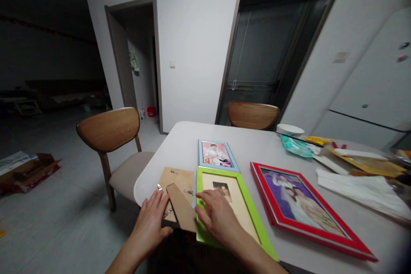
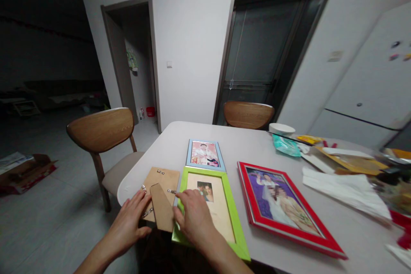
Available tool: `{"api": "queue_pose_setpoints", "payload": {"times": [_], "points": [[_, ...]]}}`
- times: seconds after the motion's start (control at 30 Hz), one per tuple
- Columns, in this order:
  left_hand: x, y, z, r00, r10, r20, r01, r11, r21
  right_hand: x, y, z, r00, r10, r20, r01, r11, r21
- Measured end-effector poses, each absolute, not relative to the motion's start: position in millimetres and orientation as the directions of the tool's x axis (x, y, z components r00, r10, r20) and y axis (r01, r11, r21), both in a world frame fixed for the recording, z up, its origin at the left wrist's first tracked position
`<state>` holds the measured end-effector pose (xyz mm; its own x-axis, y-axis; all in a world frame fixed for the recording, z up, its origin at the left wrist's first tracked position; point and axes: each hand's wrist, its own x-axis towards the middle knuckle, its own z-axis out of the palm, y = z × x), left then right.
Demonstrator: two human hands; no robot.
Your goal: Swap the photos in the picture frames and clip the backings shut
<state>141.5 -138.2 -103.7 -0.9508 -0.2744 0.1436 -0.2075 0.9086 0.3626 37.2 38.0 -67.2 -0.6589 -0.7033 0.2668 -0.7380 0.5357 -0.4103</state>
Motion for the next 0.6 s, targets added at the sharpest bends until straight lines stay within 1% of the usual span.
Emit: {"api": "queue_pose_setpoints", "payload": {"times": [0.1, 0.17, 0.2, 0.3, 0.4, 0.5, 0.6], "points": [[142, -152, -116, -0.931, -0.287, 0.225, -0.189, 0.907, 0.376, 56, 12, -69, -0.612, -0.758, 0.223, -0.777, 0.525, -0.348], [141, -156, -119, -0.922, -0.28, 0.266, -0.164, 0.908, 0.386, 62, 1, -73, -0.614, -0.76, 0.214, -0.778, 0.538, -0.324], [140, -157, -120, -0.919, -0.277, 0.281, -0.155, 0.908, 0.39, 63, -3, -76, -0.622, -0.753, 0.217, -0.772, 0.542, -0.332], [137, -156, -116, -0.908, -0.267, 0.322, -0.12, 0.904, 0.411, 61, -3, -78, -0.652, -0.713, 0.256, -0.737, 0.519, -0.432], [133, -145, -105, -0.891, -0.236, 0.387, -0.049, 0.899, 0.435, 53, 12, -72, -0.649, -0.69, 0.319, -0.726, 0.436, -0.532], [126, -123, -89, -0.888, -0.18, 0.422, 0.045, 0.881, 0.472, 45, 42, -66, -0.651, -0.671, 0.354, -0.724, 0.41, -0.554], [118, -95, -78, -0.917, -0.108, 0.383, 0.117, 0.848, 0.517, 36, 80, -66, -0.699, -0.647, 0.305, -0.682, 0.472, -0.559]]}}
